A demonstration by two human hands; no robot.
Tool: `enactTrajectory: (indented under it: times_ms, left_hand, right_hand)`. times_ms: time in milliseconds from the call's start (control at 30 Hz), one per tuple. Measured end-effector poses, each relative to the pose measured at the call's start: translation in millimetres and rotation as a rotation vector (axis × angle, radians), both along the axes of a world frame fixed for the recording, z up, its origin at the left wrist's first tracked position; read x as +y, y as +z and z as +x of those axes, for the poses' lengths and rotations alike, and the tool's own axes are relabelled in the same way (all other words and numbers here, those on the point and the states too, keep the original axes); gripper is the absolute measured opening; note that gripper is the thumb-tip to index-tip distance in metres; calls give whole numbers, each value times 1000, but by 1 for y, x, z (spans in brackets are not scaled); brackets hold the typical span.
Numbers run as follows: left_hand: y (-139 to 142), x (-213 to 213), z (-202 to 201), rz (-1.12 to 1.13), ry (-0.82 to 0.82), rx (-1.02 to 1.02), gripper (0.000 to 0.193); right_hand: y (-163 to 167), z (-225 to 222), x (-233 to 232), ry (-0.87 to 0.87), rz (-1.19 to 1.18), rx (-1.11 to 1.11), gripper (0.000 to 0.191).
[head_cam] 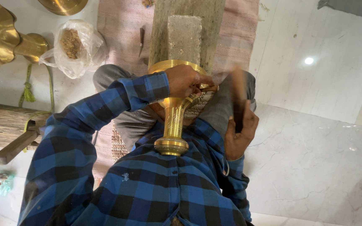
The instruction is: The person sits on the floor holding a brass vase between their legs and decorates its flared rim by hammering a small punch against the metal with a wooden mallet, working around the rim section by section.
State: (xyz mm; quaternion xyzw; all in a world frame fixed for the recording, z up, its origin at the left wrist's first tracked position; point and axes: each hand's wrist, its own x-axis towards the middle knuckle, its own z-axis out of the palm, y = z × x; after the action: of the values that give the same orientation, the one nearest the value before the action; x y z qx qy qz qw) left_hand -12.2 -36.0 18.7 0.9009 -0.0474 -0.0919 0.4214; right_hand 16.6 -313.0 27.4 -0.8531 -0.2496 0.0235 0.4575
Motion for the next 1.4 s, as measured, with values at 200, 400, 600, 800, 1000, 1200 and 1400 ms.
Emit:
enactTrajectory:
  times_ms: [200, 400, 600, 800, 1000, 1200, 1400]
  left_hand:
    - [-10, 3, -4, -134, -25, -114, 66]
    - [-12, 2, 1, -58, -45, -118, 67]
    - [-3, 3, -3, -10, -21, -49, 62]
    - [-5, 3, -4, -12, -1, -141, 69]
    - [-11, 4, -4, -21, -37, -90, 55]
    - [-6, 7, -6, -36, -26, -78, 63]
    - [-1, 7, -8, -16, 6, 61, 68]
  right_hand:
    - [-5, -5, -1, 17, -171, -51, 69]
    - [-13, -3, -3, 96, -181, -32, 66]
    - [-1, 5, -3, 96, -60, 105, 64]
    - [5, 5, 3, 148, 230, -15, 70]
    - [-5, -1, -1, -15, 350, 435, 70]
    - [-4, 0, -2, 103, 167, 67, 70]
    - [9, 4, 3, 51, -5, 28, 68]
